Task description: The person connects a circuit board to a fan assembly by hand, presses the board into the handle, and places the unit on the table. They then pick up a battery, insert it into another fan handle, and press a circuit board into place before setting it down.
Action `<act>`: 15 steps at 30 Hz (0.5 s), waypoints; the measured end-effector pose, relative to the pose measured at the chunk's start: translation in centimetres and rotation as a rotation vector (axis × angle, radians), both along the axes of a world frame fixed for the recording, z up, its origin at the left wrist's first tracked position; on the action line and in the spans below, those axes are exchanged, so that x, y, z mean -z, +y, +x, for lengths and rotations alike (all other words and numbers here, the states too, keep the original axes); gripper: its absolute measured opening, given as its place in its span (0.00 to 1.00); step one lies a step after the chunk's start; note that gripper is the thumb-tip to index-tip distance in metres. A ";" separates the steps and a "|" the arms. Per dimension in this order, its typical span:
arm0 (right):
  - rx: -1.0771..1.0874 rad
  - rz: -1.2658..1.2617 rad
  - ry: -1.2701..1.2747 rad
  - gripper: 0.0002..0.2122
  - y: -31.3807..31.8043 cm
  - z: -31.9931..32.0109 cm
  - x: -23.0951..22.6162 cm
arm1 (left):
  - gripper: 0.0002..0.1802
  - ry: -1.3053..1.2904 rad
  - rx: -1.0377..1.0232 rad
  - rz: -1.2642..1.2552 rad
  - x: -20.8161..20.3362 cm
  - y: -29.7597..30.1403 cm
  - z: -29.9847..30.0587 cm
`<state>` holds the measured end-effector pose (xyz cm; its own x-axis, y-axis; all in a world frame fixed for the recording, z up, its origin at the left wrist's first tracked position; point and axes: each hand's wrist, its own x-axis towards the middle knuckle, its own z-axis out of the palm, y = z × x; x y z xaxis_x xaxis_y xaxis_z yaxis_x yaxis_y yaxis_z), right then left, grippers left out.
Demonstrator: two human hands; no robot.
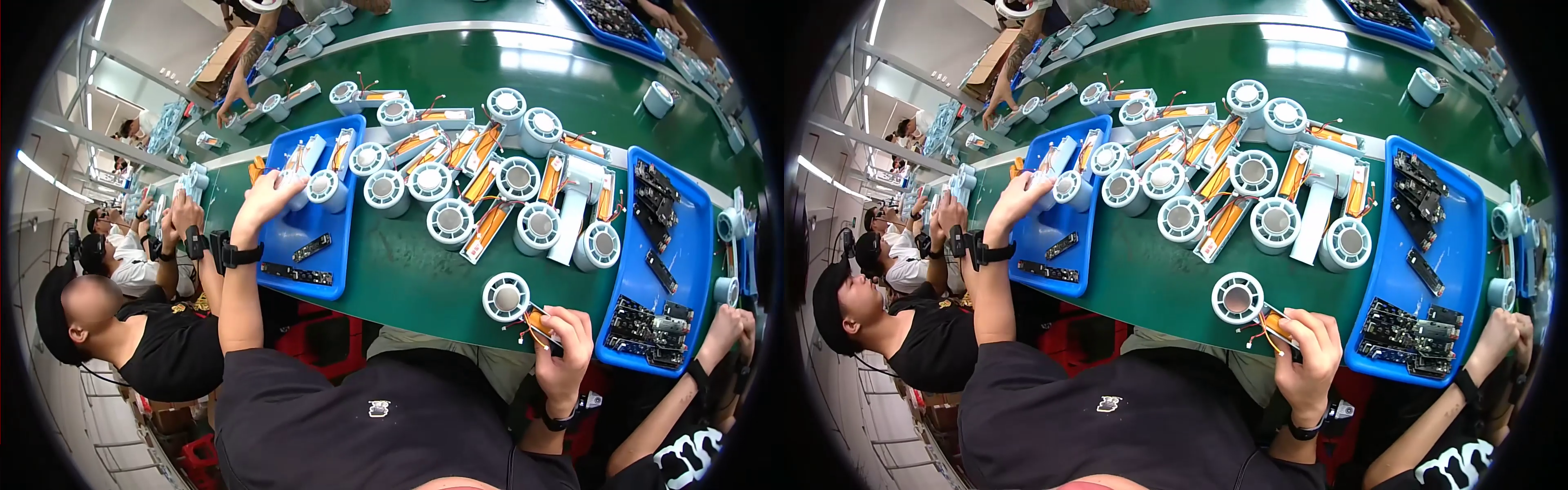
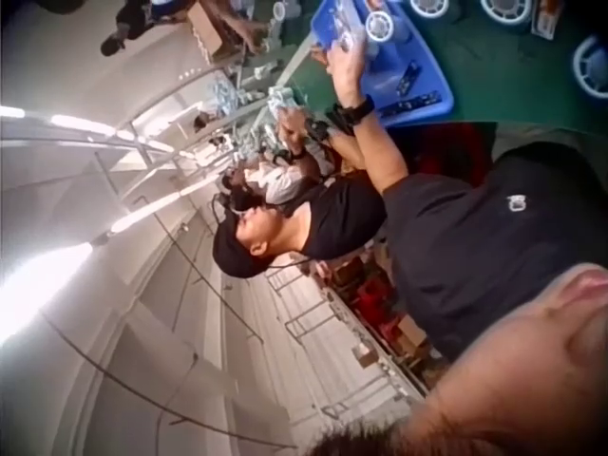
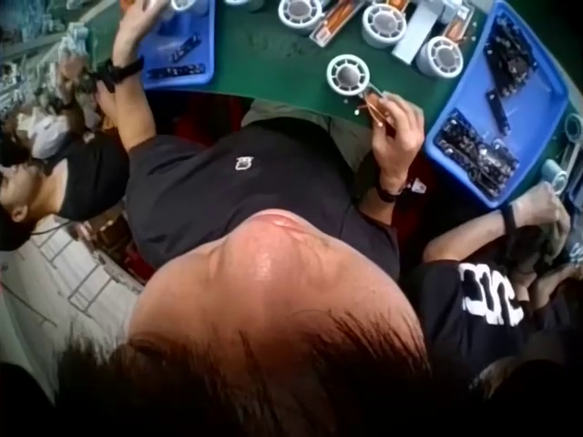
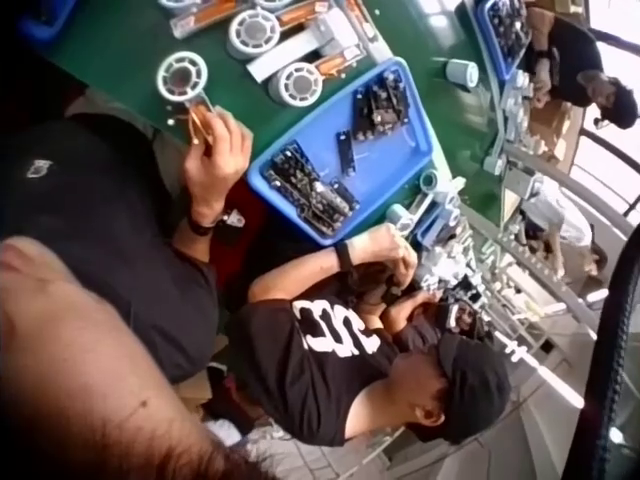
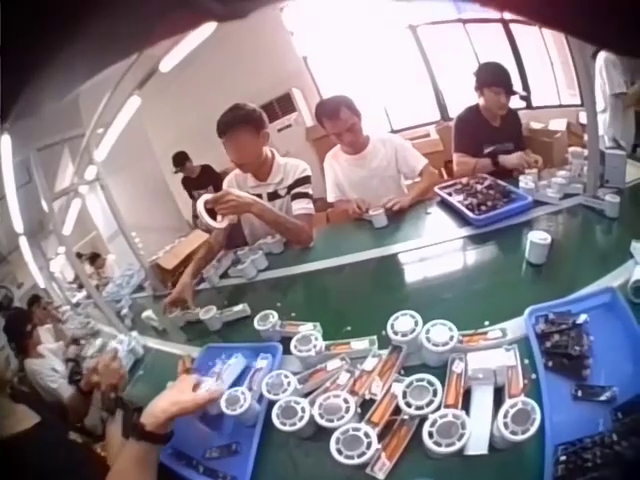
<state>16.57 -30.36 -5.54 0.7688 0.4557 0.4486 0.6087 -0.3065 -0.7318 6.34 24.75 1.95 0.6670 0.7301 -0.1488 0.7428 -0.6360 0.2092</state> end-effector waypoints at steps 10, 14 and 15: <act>0.020 -0.030 0.019 0.16 0.3 -0.3 -0.1 | 0.41 0.314 0.359 0.030 -8.4 -3.1 11.1; 0.021 -0.025 0.017 0.16 -0.2 -1.1 -0.3 | 0.39 -0.206 0.953 0.697 -3.1 0.1 18.3; 0.026 -0.015 0.009 0.16 0.1 -0.8 -0.1 | 0.36 -0.164 0.991 0.416 -0.5 1.1 21.0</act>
<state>15.78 -30.22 -5.46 0.7847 0.4418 0.4348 0.5935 -0.3330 -0.7327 27.36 25.88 2.42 0.9766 -0.1709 0.1304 -0.1569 -0.9814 -0.1110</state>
